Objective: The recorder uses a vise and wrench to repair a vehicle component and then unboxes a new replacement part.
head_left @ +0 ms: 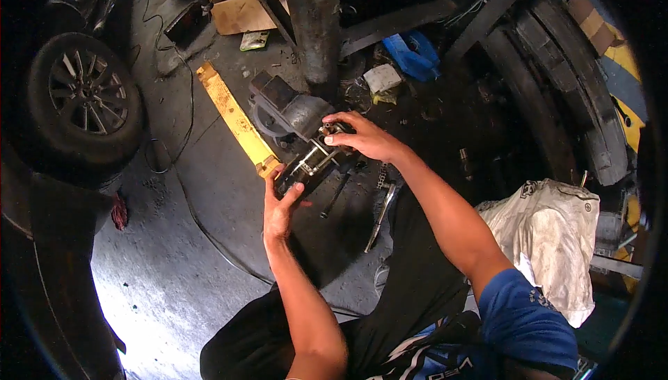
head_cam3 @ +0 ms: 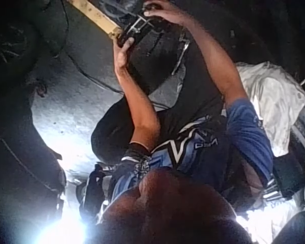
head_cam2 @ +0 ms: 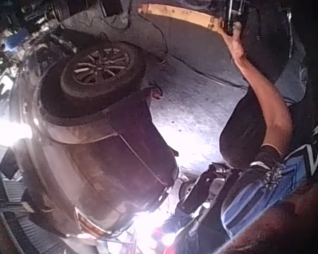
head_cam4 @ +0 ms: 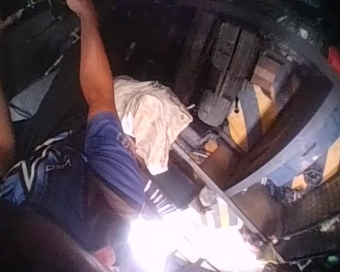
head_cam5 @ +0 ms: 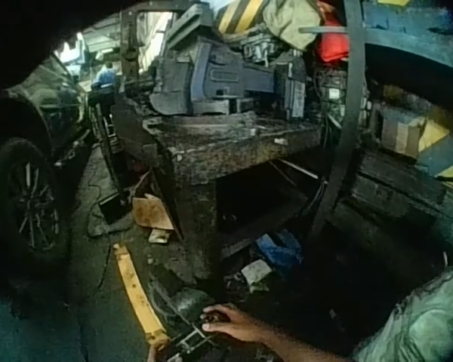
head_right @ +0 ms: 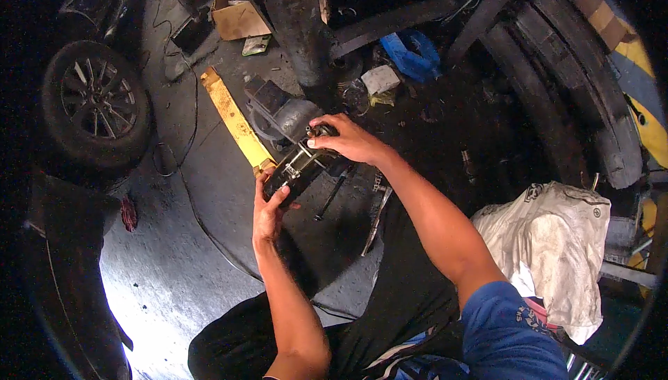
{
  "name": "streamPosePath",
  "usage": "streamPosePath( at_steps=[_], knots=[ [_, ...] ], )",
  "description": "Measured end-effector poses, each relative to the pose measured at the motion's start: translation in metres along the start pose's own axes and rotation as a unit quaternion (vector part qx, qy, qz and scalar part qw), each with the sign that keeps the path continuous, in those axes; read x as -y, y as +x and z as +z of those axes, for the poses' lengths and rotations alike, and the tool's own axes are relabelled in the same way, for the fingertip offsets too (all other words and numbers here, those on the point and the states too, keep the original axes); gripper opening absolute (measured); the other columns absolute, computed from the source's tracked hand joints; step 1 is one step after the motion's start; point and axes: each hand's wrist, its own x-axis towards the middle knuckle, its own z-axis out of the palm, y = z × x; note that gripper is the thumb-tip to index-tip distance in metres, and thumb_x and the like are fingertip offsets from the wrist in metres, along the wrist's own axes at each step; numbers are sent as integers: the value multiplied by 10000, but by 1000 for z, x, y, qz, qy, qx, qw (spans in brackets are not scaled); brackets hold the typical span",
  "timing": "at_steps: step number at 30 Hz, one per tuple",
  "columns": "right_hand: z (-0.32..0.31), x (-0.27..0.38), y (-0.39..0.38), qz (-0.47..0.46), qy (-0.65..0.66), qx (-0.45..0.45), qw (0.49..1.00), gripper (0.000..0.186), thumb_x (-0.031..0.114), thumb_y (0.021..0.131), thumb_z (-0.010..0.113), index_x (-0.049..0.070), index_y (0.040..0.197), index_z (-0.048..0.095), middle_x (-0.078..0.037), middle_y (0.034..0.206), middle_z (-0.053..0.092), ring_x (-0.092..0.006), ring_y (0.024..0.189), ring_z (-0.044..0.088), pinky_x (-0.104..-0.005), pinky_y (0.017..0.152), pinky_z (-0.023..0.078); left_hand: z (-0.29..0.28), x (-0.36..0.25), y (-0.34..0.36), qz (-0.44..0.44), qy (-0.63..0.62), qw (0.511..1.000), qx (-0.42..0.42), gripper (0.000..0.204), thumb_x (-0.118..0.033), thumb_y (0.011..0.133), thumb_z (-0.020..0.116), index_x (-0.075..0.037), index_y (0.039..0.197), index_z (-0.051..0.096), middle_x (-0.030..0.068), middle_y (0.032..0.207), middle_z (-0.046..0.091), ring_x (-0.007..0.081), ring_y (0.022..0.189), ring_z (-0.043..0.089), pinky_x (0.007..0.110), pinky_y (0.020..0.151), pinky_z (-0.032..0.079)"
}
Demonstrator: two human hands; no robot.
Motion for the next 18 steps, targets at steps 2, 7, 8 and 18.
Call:
streamPosePath(
  at_steps=[2,7,8,18],
  knots=[
    [5,6,3,-9,2,2,1000,662,516,908,768,114,1419,641,-195,1450,525,-330,1399,481,-413,1173,381,-23,-2,9,-30,43,998,25,598,-541,1024,615,-74,1392,561,123,1108,704,259,862,719,405,703,611],
    [7,6,3,-7,-7,1,1000,657,516,913,763,116,1419,642,-189,1440,532,-329,1397,484,-408,1174,380,-19,0,9,-159,-167,973,17,601,-273,954,759,-49,1440,487,121,1149,685,257,1006,703,394,761,605],
    [3,3,2,-4,-9,0,1000,657,516,913,763,116,1419,642,-189,1440,532,-329,1397,484,-408,1174,380,-9,-3,5,-161,-170,972,19,601,-273,954,759,-49,1440,487,121,1149,685,257,1006,703,394,761,605],
    [9,8,5,-12,-21,-3,1000,562,368,951,757,80,1415,630,-132,1416,585,-257,1388,505,-386,1185,365,-28,-12,12,-179,22,983,31,646,-516,1015,640,-20,1413,529,166,1159,658,262,885,690,364,720,629]
  ],
)
